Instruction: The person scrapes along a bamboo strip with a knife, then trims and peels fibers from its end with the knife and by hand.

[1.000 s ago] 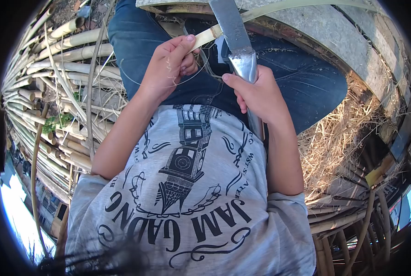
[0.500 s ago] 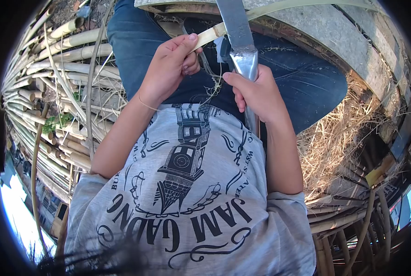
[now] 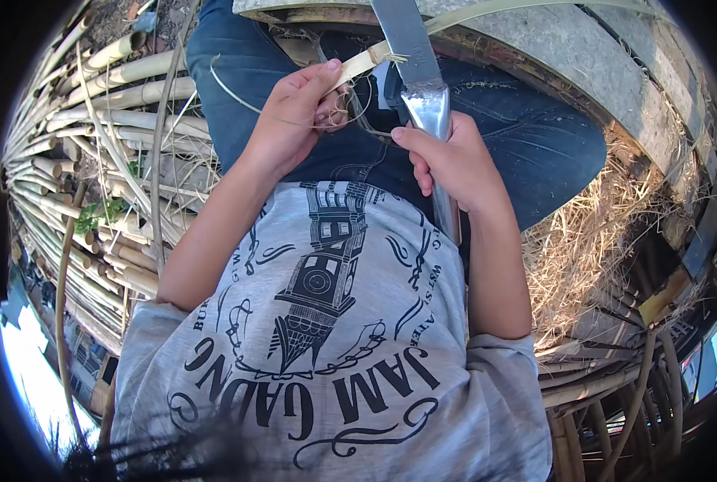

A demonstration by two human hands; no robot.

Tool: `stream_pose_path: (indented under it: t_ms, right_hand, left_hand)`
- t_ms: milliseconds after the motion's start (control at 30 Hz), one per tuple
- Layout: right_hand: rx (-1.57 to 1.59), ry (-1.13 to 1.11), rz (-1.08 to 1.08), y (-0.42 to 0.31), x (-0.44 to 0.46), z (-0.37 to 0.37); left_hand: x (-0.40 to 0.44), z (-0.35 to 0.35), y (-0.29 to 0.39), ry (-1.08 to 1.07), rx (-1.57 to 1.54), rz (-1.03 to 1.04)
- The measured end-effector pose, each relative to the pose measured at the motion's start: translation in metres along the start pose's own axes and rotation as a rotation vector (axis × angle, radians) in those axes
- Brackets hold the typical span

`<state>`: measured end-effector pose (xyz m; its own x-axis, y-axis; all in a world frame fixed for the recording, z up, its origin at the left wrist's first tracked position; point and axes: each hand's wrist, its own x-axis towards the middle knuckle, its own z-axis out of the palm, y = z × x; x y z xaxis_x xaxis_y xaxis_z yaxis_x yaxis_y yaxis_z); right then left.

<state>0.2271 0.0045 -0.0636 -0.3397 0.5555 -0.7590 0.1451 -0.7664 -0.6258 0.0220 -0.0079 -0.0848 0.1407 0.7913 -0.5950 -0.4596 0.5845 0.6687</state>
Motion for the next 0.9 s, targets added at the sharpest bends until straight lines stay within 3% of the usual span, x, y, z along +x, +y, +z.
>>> stream_pose_path:
  t_ms: [100,300,367,433,633,767,833,900]
  right_hand:
    - [0.171,0.045,-0.014,-0.004,0.000,-0.002]
    - [0.019,0.009,0.023,-0.001,-0.002,-0.007]
    - [0.178,0.183,-0.111,-0.003,-0.005,-0.012]
    - [0.163,0.189,-0.168,-0.004,-0.015,-0.012]
    - [-0.664,0.372,-0.529,-0.007,-0.049,0.016]
    - [-0.772,0.374,-0.823,0.000,-0.047,0.026]
    - [-0.787,0.389,-0.918,0.001,-0.050,0.028]
    - [-0.882,0.236,-1.016,-0.001,-0.058,0.025]
  left_hand:
    - [0.000,-0.002,-0.004,-0.038,-0.042,0.011]
    - [-0.003,-0.007,-0.006,-0.029,-0.032,-0.040]
    - [-0.002,-0.010,-0.004,-0.093,0.021,0.045]
    - [-0.002,-0.012,-0.004,-0.105,0.056,0.078]
    - [-0.016,0.002,0.013,-0.081,0.193,0.086]
    - [-0.029,0.012,0.021,-0.091,0.188,0.125]
    - [-0.037,0.023,0.033,0.031,0.233,0.068]
    - [-0.035,0.020,0.032,0.013,0.225,0.066]
